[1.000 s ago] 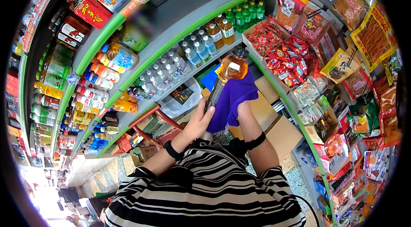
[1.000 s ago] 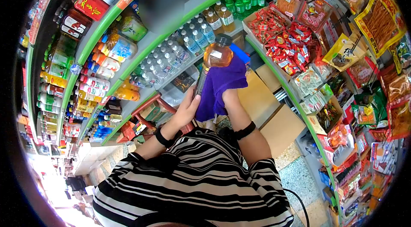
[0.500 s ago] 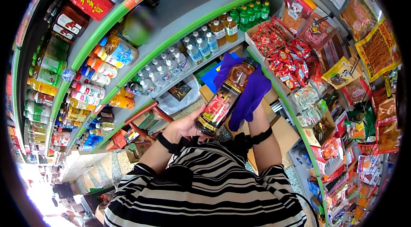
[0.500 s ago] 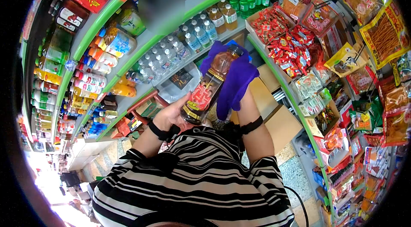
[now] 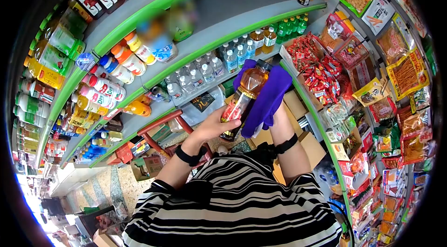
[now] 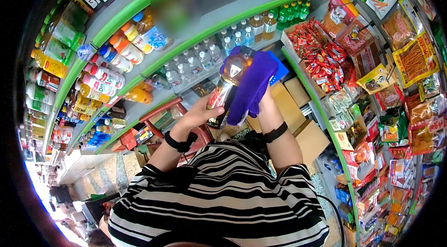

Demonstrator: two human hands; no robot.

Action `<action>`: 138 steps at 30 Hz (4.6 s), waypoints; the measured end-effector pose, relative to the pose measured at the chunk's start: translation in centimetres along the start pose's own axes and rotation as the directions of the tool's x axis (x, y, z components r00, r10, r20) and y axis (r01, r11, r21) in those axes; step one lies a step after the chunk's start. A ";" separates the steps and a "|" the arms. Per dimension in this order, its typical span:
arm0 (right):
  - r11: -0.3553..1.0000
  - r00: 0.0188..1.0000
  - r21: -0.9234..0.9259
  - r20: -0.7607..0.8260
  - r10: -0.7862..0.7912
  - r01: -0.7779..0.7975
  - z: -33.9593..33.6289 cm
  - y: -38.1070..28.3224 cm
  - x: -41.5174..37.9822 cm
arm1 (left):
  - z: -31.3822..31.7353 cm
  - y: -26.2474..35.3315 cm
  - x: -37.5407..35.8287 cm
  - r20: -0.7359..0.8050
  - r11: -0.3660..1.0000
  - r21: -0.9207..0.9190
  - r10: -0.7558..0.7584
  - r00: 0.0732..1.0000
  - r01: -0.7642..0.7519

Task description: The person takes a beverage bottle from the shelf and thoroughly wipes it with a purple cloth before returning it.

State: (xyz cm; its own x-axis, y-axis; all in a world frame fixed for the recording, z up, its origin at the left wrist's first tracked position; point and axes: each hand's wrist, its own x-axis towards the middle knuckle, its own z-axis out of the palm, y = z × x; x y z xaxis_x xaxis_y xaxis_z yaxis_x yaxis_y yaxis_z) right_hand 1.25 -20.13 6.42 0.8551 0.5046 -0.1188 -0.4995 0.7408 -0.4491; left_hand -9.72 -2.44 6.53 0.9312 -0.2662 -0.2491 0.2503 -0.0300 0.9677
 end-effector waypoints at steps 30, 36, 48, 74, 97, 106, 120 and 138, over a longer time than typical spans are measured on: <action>-0.417 0.859 -0.908 -0.242 0.452 -0.037 0.1 -1.3 4.0 | -6.3 -4.0 -3.3 -0.421 0.927 -0.167 0.241 0.875 -0.336; 0.160 0.921 -0.986 0.096 0.378 0.037 6.4 1.9 4.3 | -5.0 -6.3 0.0 -0.511 0.958 0.157 0.287 0.810 -0.240; 0.437 0.975 -0.892 0.187 0.118 0.118 -2.9 1.6 11.3 | -1.6 -7.3 9.0 -0.556 0.999 -0.002 0.030 0.831 -0.037; 0.558 0.829 -0.617 0.357 -0.430 0.555 -0.9 -8.5 26.9 | -0.9 -12.0 11.4 -0.549 0.853 -0.517 -0.392 0.738 0.069; 0.106 0.785 -0.789 0.613 0.090 0.605 3.4 -7.4 46.0 | -1.3 -14.8 10.4 -0.701 0.901 -0.403 -0.417 0.578 0.161; 0.084 0.851 -0.848 0.525 -0.005 0.524 3.8 -6.2 47.4 | -1.4 -14.6 11.6 -0.657 0.895 -0.388 -0.435 0.615 0.219; 0.046 0.841 -0.848 0.515 -0.166 0.528 4.5 -2.1 53.1 | -0.3 -9.8 11.0 -0.594 0.930 -0.311 -0.349 0.724 0.193; -0.230 0.800 -0.800 0.588 -0.120 0.554 4.4 -1.3 54.9 | -1.2 -9.4 9.5 -0.603 0.911 -0.349 -0.396 0.693 0.217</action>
State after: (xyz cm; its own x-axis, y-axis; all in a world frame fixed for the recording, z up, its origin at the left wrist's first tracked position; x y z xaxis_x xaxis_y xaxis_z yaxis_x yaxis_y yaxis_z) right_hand 48.25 8.49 4.37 0.6624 0.5759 0.4792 0.6995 -0.2462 -0.6709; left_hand -2.94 -3.54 -5.03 0.7057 0.4081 -0.5792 0.5232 0.2513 0.8143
